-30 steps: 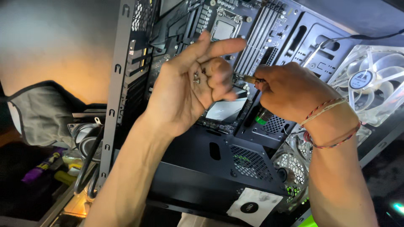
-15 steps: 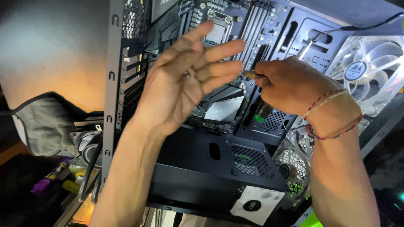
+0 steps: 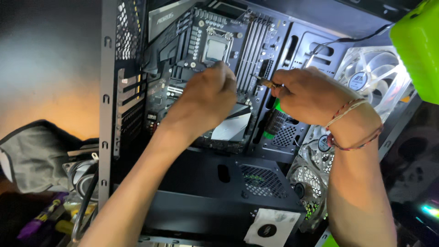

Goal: The person uses a screwdriver to tighten screws on the motherboard inside a computer case. They then handle a small white connector and a green plastic object, moving them around the workspace.

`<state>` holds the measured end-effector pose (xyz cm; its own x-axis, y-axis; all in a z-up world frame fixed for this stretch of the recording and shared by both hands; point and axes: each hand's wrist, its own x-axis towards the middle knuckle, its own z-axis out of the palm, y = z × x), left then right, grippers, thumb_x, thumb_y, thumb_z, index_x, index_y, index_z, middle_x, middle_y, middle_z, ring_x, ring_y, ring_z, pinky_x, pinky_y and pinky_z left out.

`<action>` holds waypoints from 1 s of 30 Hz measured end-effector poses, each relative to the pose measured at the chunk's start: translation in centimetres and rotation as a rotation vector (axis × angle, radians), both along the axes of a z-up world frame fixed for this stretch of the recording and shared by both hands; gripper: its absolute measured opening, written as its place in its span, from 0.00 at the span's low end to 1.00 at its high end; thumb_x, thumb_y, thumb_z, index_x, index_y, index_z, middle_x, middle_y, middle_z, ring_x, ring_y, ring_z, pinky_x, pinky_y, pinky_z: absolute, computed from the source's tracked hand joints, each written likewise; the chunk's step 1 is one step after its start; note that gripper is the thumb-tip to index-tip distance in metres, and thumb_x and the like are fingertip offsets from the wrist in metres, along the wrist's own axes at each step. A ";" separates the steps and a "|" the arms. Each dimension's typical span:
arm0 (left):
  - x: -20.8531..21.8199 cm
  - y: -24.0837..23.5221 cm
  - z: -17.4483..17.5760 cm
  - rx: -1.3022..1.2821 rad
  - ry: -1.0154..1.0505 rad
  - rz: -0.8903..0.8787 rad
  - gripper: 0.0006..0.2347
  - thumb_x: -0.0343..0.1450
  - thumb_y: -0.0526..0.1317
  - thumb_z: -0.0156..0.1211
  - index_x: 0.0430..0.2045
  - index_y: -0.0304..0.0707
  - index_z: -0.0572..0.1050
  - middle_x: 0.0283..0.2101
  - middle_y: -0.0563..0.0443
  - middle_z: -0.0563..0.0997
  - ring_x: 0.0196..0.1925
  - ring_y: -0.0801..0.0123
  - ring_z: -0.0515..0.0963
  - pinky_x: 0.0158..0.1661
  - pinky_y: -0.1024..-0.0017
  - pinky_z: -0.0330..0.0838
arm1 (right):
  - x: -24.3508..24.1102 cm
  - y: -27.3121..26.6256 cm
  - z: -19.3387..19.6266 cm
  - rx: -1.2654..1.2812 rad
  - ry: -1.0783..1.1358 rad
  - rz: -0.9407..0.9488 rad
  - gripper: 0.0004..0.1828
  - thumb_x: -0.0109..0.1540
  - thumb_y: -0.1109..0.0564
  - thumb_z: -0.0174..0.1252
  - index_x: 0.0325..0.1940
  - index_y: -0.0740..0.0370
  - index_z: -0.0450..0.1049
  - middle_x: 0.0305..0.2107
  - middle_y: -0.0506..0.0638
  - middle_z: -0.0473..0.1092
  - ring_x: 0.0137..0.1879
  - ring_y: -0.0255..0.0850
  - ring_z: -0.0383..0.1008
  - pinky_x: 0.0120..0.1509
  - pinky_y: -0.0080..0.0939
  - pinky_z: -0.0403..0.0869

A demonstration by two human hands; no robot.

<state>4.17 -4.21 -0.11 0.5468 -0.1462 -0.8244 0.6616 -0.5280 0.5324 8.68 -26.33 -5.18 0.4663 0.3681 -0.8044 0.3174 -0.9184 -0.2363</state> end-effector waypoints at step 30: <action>-12.8 -5.9 -6.1 0.621 -0.138 -0.784 0.35 0.71 0.28 0.57 0.77 0.11 0.52 0.13 0.65 0.79 0.11 0.81 0.73 0.12 0.76 0.64 | 0.5 6.8 3.2 -0.419 0.238 0.033 0.13 0.62 0.55 0.48 0.44 0.53 0.77 0.32 0.57 0.76 0.35 0.51 0.71 0.40 0.51 0.68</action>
<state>-8.59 -10.10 -6.25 0.5767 -0.0717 -0.8138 -0.0381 -0.9974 0.0609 9.14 -19.53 -1.98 0.2448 0.0013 -0.9696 0.3300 -0.9404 0.0820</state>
